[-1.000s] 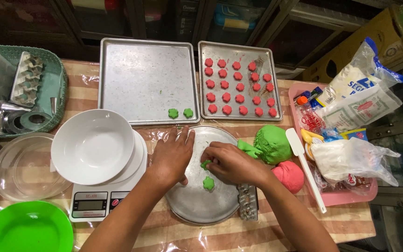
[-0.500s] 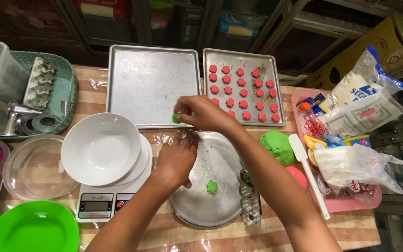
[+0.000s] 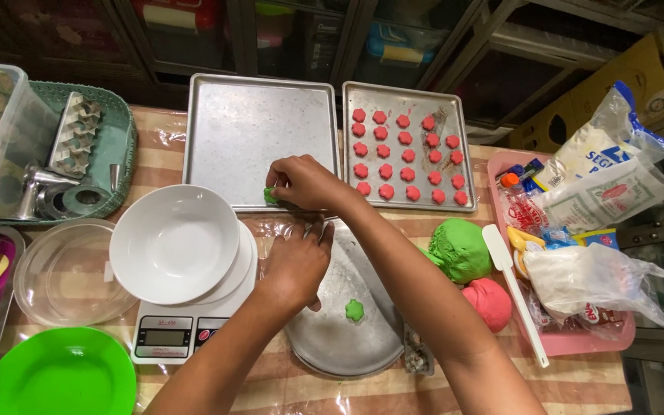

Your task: Molding green dough into small shapes using a manual mold and placing them on a baking tray.

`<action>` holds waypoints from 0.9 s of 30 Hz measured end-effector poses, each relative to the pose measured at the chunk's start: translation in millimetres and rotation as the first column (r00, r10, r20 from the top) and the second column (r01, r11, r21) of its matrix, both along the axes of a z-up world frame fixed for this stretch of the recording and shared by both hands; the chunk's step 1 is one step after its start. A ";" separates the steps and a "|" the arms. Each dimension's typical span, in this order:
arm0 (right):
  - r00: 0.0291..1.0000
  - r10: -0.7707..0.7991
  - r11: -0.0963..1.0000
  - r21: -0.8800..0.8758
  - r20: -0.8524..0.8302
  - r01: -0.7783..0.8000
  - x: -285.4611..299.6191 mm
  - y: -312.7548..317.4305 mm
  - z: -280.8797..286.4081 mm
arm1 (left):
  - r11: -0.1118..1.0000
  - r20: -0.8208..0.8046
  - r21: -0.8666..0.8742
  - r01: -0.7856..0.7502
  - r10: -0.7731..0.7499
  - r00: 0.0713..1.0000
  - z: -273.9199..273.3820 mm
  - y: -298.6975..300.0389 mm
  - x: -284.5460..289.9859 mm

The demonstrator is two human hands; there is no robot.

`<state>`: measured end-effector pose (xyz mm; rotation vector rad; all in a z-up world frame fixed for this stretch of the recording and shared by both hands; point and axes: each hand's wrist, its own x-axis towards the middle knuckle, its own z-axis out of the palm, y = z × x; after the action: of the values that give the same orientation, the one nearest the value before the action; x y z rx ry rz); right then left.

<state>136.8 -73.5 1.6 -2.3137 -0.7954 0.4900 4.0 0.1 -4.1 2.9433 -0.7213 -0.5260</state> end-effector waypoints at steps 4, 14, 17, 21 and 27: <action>1.000 0.012 1.000 0.024 -0.014 -0.011 -0.2 0.2 0.5 | 1.000 -0.003 0.005 0.006 -0.006 1.000 1.1 -0.5 -0.1; 0.986 0.024 0.995 -0.098 0.163 -0.008 8.2 -9.6 -16.5 | 1.000 0.025 -0.006 0.011 -0.011 1.000 4.2 0.8 -0.7; 0.985 0.009 0.995 -0.104 0.171 0.009 -4.4 -21.9 2.5 | 1.000 0.024 -0.002 0.016 -0.016 1.000 3.1 0.7 -1.6; 0.992 0.043 0.990 -0.141 0.118 -0.026 -32.7 -53.0 30.6 | 1.000 0.020 -0.007 0.017 -0.017 1.000 1.5 0.1 -2.5; 0.994 0.107 0.984 -0.142 0.003 -0.105 -107.7 -94.8 71.4 | 0.999 -0.012 0.018 0.030 -0.030 0.999 0.8 -1.2 -2.4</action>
<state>29.1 -168.3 73.0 -2.4145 -0.9194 0.5988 1.6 -1.1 -3.3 2.9482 -0.7640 -0.5551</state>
